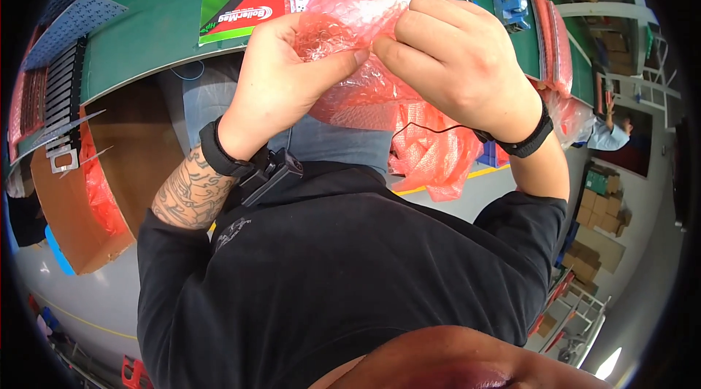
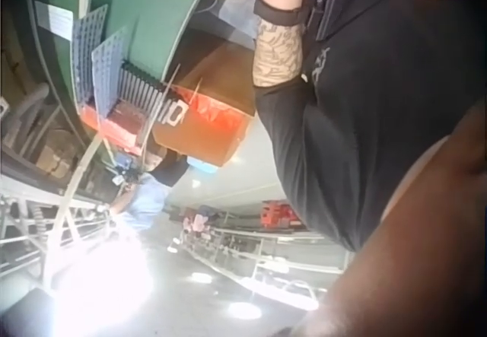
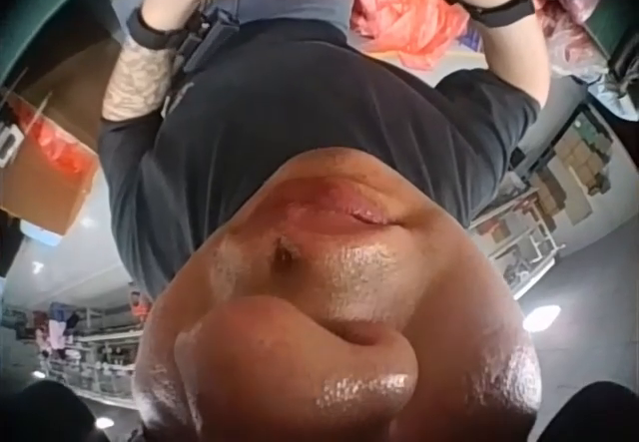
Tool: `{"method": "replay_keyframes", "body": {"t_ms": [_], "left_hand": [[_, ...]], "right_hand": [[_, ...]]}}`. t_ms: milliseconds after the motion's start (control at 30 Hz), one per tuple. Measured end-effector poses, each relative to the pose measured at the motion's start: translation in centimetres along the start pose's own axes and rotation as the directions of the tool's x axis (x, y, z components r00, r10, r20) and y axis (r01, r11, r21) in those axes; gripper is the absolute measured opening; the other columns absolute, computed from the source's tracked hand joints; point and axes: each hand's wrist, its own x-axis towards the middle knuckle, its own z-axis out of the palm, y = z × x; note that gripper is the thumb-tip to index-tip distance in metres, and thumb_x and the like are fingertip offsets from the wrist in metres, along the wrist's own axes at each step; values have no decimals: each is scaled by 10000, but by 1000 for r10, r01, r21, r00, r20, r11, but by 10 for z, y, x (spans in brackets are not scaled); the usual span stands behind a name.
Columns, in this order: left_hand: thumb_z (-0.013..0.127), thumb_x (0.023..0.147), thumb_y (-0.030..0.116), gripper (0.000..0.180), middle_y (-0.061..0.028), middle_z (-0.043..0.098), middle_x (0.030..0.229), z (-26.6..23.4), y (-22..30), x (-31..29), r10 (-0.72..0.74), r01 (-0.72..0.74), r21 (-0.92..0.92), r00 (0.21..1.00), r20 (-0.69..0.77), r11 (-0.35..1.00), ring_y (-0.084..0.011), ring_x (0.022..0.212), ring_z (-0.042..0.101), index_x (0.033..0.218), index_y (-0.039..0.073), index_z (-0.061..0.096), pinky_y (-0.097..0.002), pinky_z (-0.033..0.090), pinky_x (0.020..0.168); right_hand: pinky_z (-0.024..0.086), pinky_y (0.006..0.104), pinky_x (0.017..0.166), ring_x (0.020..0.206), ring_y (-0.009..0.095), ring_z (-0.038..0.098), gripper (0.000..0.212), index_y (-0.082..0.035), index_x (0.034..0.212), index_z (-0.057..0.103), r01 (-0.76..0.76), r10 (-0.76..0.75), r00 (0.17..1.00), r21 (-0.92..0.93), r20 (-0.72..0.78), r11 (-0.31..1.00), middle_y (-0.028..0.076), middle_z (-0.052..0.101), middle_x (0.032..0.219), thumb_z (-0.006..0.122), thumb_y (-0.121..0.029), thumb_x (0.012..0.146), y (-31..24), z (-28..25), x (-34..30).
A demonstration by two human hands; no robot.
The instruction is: The person wraps circuit boards in bubble wrap by hand, folding the wrap over each board and placing them onto a rack. They repeat the process by picking up new boards and more bubble wrap.
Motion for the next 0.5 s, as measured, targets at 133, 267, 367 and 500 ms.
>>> {"method": "replay_keyframes", "body": {"t_ms": [133,267,367,500], "left_hand": [[711,847,9,152,-39,744,882,0,0,0,120,-116,95,992,-37,989,-77,811,670,996,-22,718,-249,532,716],[703,832,15,175,-63,739,856,-8,11,5,111,-88,442,993,-27,893,-70,808,662,1002,-25,714,-252,532,700],[691,826,9,197,-84,734,850,-7,18,5,-111,133,478,991,-73,868,-77,801,662,1018,-28,709,-264,540,694],[726,859,-11,192,-41,743,911,-7,-9,6,74,-73,71,997,-8,995,-99,836,670,1050,-17,708,-277,548,774]], "right_hand": [[452,323,538,640,202,555,209,-25,836,656,49,-50,998,-8,-48,999,40,499,732,745,-50,648,3,2,6],[435,312,516,603,213,544,188,-18,829,657,8,7,994,135,-113,991,58,505,723,765,2,677,6,-5,15],[441,299,552,635,186,552,166,-9,835,650,-177,222,963,262,-154,949,59,532,747,763,27,720,2,-18,18],[450,260,660,731,124,563,82,-14,845,622,-399,624,763,636,-168,660,36,574,795,699,14,849,4,0,15]]}}
